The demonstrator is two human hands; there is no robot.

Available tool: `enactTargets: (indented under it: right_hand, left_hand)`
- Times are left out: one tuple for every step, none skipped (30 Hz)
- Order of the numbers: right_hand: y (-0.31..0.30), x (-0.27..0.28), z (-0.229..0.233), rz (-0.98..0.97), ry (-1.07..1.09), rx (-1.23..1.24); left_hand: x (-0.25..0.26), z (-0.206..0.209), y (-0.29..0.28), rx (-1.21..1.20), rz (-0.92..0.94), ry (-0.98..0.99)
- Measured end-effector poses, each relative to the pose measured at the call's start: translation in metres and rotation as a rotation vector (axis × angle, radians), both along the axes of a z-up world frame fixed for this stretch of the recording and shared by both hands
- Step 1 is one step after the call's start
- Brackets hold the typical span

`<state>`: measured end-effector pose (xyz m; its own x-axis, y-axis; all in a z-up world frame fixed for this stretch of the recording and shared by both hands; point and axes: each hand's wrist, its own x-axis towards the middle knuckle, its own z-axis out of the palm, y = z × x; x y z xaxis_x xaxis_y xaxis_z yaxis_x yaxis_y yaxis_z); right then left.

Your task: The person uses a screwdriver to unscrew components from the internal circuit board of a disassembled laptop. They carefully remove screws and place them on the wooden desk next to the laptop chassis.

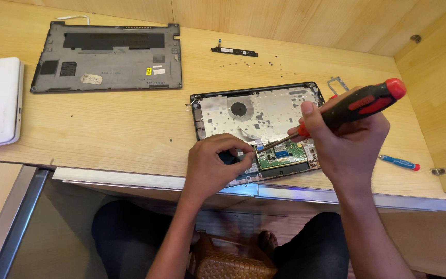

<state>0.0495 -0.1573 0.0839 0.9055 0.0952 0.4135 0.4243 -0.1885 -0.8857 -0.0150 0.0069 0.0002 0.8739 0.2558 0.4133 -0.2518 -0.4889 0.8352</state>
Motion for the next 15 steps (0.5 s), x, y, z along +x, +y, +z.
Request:
enactTargets:
  right_hand:
    - [0.0009, -0.0006, 0.0007, -0.001, -0.001, -0.001]
    - [0.0019, -0.0012, 0.0014, -0.032, 0.016, 0.023]
    - [0.0029, -0.0022, 0.0017, -0.063, 0.035, 0.047]
    - [0.0031, -0.0036, 0.0025, -0.063, 0.037, 0.046]
    - [0.0033, -0.0044, 0.0035, -0.054, 0.014, 0.063]
    - [0.0037, -0.0053, 0.0046, -0.044, -0.009, 0.08]
    - [0.0027, -0.0055, 0.0034, -0.042, -0.006, 0.081]
    - [0.0018, -0.0057, 0.002, -0.057, -0.012, 0.063]
    - [0.0007, -0.0058, 0.0009, -0.072, -0.019, 0.044]
    - [0.0016, -0.0054, -0.0008, -0.069, -0.017, 0.044]
    - [0.0017, -0.0048, -0.0022, -0.063, -0.029, 0.044]
    - [0.0018, -0.0043, -0.0036, -0.058, -0.041, 0.045]
    - [0.0026, -0.0054, -0.0024, -0.058, -0.042, 0.044]
    - [0.0034, -0.0065, -0.001, -0.048, -0.03, 0.054]
    - [0.005, -0.0074, 0.0003, -0.035, -0.017, 0.066]
  left_hand:
    - [0.0003, -0.0001, 0.0, -0.001, -0.001, -0.001]
    - [0.0006, -0.0002, 0.0, -0.008, 0.001, -0.015]
    - [0.0002, -0.0006, 0.0001, -0.016, 0.002, -0.028]
    - [-0.0002, -0.0009, 0.0003, -0.017, 0.002, -0.026]
    - [0.0002, -0.001, 0.0007, -0.02, 0.001, -0.032]
    - [0.0006, -0.0011, 0.0011, -0.024, 0.0, -0.038]
    - [0.0006, -0.0012, 0.001, -0.022, 0.003, -0.036]
    - [0.0006, -0.0012, 0.0009, -0.021, 0.009, -0.034]
    - [0.0007, -0.0014, 0.0004, -0.022, 0.015, -0.033]
    - [0.0006, -0.002, 0.001, -0.022, 0.018, -0.032]
    - [0.0011, -0.0026, 0.001, -0.012, 0.021, -0.016]
    - [0.0016, -0.0031, 0.0009, -0.002, 0.025, 0.0]
    - [0.002, -0.004, 0.0003, -0.003, 0.024, 0.0]
    - [0.0023, -0.0048, -0.0003, -0.003, 0.037, -0.032]
    - [0.0024, -0.0055, -0.0002, -0.003, 0.053, -0.064]
